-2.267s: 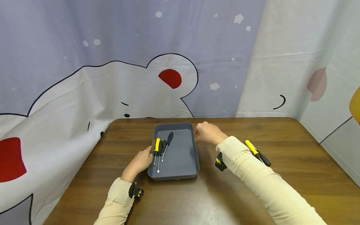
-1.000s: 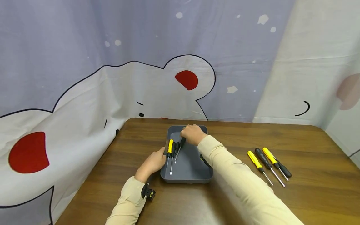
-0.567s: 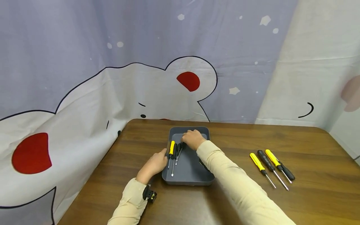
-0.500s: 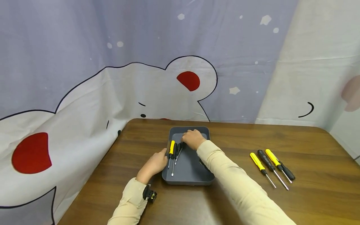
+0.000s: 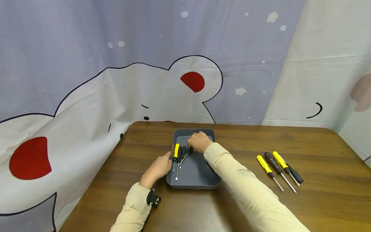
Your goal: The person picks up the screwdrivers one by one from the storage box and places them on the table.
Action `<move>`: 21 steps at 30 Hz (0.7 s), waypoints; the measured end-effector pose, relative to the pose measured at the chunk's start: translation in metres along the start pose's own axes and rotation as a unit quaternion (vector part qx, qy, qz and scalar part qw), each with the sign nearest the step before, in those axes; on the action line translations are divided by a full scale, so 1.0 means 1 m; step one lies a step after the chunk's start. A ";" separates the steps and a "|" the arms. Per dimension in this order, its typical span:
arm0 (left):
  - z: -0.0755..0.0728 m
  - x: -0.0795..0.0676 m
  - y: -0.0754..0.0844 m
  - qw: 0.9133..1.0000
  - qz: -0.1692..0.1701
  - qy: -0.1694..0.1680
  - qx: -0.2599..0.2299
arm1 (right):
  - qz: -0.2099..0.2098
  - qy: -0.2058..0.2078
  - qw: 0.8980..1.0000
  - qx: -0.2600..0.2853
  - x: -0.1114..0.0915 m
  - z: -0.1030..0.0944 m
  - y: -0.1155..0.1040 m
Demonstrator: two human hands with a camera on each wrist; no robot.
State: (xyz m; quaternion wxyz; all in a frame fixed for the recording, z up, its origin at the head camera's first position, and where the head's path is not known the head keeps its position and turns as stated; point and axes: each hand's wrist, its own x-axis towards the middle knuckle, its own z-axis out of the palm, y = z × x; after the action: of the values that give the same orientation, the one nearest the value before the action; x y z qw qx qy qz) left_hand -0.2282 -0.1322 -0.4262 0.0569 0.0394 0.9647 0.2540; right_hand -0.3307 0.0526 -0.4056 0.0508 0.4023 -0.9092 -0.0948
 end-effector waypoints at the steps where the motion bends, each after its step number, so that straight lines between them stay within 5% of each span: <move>1: 0.000 0.000 0.000 1.000 0.000 -0.001 0.001 | 0.003 -0.004 1.000 -0.001 -0.001 -0.001 0.000; 13: 0.002 0.005 -0.001 1.000 0.007 -0.002 0.004 | 0.027 -0.050 0.998 -0.034 -0.011 -0.017 0.011; 21: -0.001 0.011 -0.003 1.000 0.010 0.000 0.005 | 0.036 -0.033 0.999 -0.012 -0.025 -0.033 0.027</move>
State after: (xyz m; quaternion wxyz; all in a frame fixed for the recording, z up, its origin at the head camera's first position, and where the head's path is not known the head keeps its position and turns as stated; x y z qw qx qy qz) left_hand -0.2396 -0.1342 -0.4279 0.0540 0.0493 0.9657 0.2493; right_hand -0.3280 0.0841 -0.3683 0.0290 0.3650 -0.9231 -0.1175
